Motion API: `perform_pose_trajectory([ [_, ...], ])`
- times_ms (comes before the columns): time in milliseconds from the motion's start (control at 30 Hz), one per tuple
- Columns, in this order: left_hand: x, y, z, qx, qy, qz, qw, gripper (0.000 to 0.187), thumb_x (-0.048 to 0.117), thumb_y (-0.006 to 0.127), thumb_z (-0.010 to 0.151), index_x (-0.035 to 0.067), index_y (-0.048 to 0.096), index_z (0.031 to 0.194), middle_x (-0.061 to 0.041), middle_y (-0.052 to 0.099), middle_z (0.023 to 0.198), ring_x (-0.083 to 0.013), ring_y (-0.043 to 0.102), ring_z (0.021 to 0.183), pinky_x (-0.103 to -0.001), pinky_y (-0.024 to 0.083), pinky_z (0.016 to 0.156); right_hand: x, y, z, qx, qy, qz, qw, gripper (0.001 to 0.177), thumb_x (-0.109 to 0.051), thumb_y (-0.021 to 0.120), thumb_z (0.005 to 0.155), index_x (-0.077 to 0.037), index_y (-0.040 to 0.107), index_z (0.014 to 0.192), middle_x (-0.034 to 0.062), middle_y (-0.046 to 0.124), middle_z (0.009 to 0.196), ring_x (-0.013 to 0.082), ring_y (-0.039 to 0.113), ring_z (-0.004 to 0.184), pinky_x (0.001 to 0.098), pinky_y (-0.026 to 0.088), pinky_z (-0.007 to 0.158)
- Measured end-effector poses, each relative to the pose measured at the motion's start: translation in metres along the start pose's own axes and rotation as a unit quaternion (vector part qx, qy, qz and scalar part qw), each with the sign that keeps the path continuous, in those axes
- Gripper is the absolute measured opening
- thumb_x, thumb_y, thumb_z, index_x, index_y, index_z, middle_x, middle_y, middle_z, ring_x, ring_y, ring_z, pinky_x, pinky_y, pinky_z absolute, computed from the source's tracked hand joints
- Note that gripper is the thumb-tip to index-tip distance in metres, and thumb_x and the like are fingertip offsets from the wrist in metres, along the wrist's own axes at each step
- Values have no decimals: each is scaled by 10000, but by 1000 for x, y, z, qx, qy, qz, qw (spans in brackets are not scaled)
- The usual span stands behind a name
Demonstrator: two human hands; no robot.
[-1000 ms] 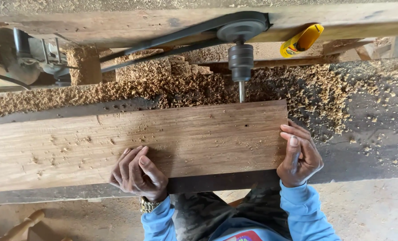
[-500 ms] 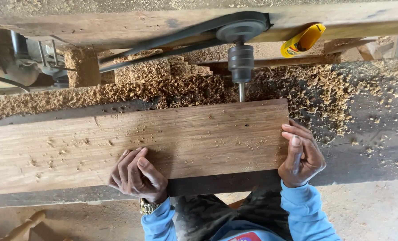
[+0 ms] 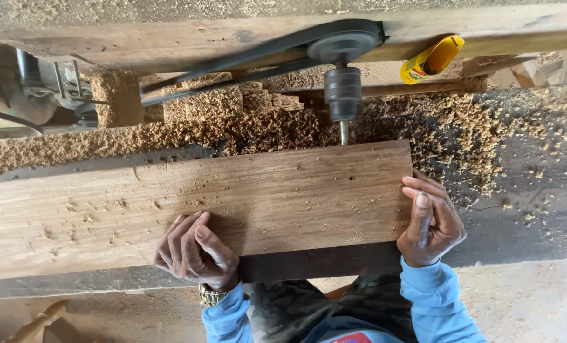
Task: The person guides a long wooden plank under a bench-mounted drill press, positioning it by hand and drilling holes along its length, sliding the plank forward between holes and steadying it with both hands as the machine bores each hole.
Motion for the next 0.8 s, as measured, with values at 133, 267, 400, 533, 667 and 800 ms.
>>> perform_pose_trajectory([
  [133,-8,5,-4,14,1,-8,1000,372,325,474,1093,167,754,903,15,764,969,-179,675,993,-365,375,1078,5,0,-1,6,-3,13,1000,277,-125,553,1157,24,719,992,147,753,1096,281,738,1127,369,610,1005],
  [267,-5,2,1,16,18,-8,1000,355,318,485,1088,163,755,918,5,765,974,-187,684,990,-358,373,1056,2,-3,-2,11,13,10,1000,266,-140,566,1149,22,726,1011,127,756,1140,248,740,1093,352,607,980],
  [400,-5,3,2,16,26,-12,999,337,308,494,1094,168,752,930,-2,770,993,-200,687,1025,-369,373,1065,14,-8,17,-38,29,24,999,185,-142,630,1073,19,719,1087,163,709,1188,248,689,1061,352,580,899],
  [533,-2,-2,1,25,15,-6,1000,282,292,559,1070,165,765,926,-19,772,1011,-192,690,992,-374,386,1029,25,10,60,-160,-3,68,985,356,-177,654,1024,-20,590,1337,170,614,1388,268,598,1290,409,497,1103],
  [667,13,-13,9,-5,8,-1,1000,217,255,585,1070,159,760,983,-19,758,1059,-229,682,1073,-369,394,1035,30,32,71,-235,24,-11,972,307,-172,700,973,-55,669,1255,136,649,1284,247,627,1182,387,522,1004],
  [800,19,-24,7,-26,26,4,999,203,240,576,1083,167,751,1012,-15,758,1109,-230,666,1122,-382,384,1069,30,29,61,-220,34,3,975,243,-167,726,958,-67,701,1178,96,689,1146,208,672,1051,355,558,927],
])
Point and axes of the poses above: each hand's wrist, its own z-axis towards the middle knuckle, its own y-axis out of the palm, x = y × z, the point moved 3 cm from there along z, towards the middle knuckle
